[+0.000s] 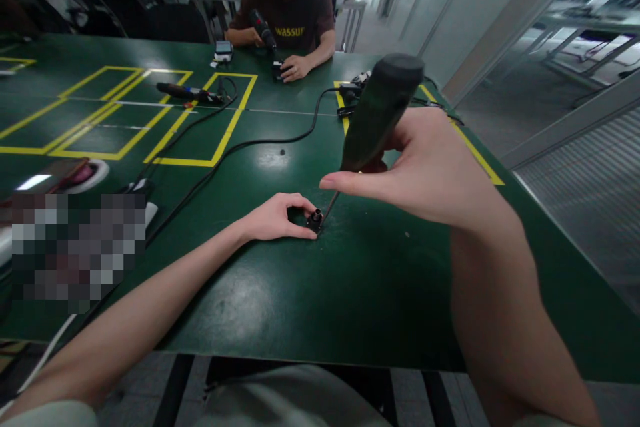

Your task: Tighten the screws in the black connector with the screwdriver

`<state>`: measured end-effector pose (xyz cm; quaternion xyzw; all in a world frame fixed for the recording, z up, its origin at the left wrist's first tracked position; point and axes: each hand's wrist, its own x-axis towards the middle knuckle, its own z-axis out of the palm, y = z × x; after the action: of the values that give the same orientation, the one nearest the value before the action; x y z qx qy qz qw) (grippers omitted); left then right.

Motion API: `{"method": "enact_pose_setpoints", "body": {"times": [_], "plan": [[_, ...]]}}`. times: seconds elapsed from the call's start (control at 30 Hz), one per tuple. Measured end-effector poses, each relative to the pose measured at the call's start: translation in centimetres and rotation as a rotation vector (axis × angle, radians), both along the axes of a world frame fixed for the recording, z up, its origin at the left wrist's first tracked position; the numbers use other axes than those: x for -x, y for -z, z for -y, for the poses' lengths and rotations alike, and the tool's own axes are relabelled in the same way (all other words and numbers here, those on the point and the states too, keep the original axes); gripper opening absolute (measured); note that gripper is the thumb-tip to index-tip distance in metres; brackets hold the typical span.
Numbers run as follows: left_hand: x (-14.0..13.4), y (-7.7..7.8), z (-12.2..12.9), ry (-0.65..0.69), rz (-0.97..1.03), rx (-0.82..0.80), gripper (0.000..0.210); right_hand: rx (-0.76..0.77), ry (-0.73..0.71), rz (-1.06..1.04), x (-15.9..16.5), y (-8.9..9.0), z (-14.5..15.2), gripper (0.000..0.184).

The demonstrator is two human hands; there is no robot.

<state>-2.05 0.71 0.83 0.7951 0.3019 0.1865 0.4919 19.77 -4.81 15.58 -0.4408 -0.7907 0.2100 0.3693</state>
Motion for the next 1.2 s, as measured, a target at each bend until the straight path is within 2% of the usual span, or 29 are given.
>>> {"method": "enact_pose_setpoints", "body": {"times": [0.13, 0.2, 0.37, 0.47, 0.53, 0.67, 0.9, 1.0, 1.13, 1.2], "plan": [[0.0, -0.1, -0.1, 0.007, -0.008, -0.016, 0.035, 0.020, -0.086, -0.013, -0.2, -0.1, 0.0, 0.012], [0.0, -0.1, -0.1, 0.009, -0.012, -0.018, 0.036, 0.025, -0.099, -0.040, -0.3, -0.1, -0.1, 0.011], [0.0, 0.0, 0.0, -0.002, -0.009, -0.038, 0.035, 0.031, -0.026, -0.128, 0.3, 0.4, -0.4, 0.029], [-0.1, 0.3, 0.0, -0.034, -0.017, -0.076, 0.037, 0.040, 0.024, -0.137, 0.8, 0.7, -0.4, 0.030], [-0.1, 0.5, 0.0, -0.063, -0.017, -0.094, 0.038, 0.075, -0.006, -0.121, 1.0, 0.8, -0.4, 0.034], [-0.2, 0.9, 0.0, -0.104, -0.009, -0.125, 0.040, 0.162, -0.113, -0.112, 0.7, 0.9, -0.6, 0.030], [0.0, 0.9, -0.2, -0.036, 0.002, -0.128, 0.037, 0.239, -0.213, -0.107, -0.6, 0.7, -0.8, 0.019], [0.0, 1.0, 0.0, -0.030, 0.000, -0.231, 0.036, 0.212, -0.187, -0.101, -0.6, 0.7, -0.8, 0.018], [-0.1, 1.1, 0.3, -0.008, -0.012, -0.425, 0.034, 0.068, -0.033, -0.066, 0.0, 1.5, -1.3, 0.036], [-0.1, 1.1, 0.3, -0.003, -0.002, -0.478, 0.036, -0.008, -0.001, -0.054, 0.2, 2.1, -1.7, 0.040]]}}
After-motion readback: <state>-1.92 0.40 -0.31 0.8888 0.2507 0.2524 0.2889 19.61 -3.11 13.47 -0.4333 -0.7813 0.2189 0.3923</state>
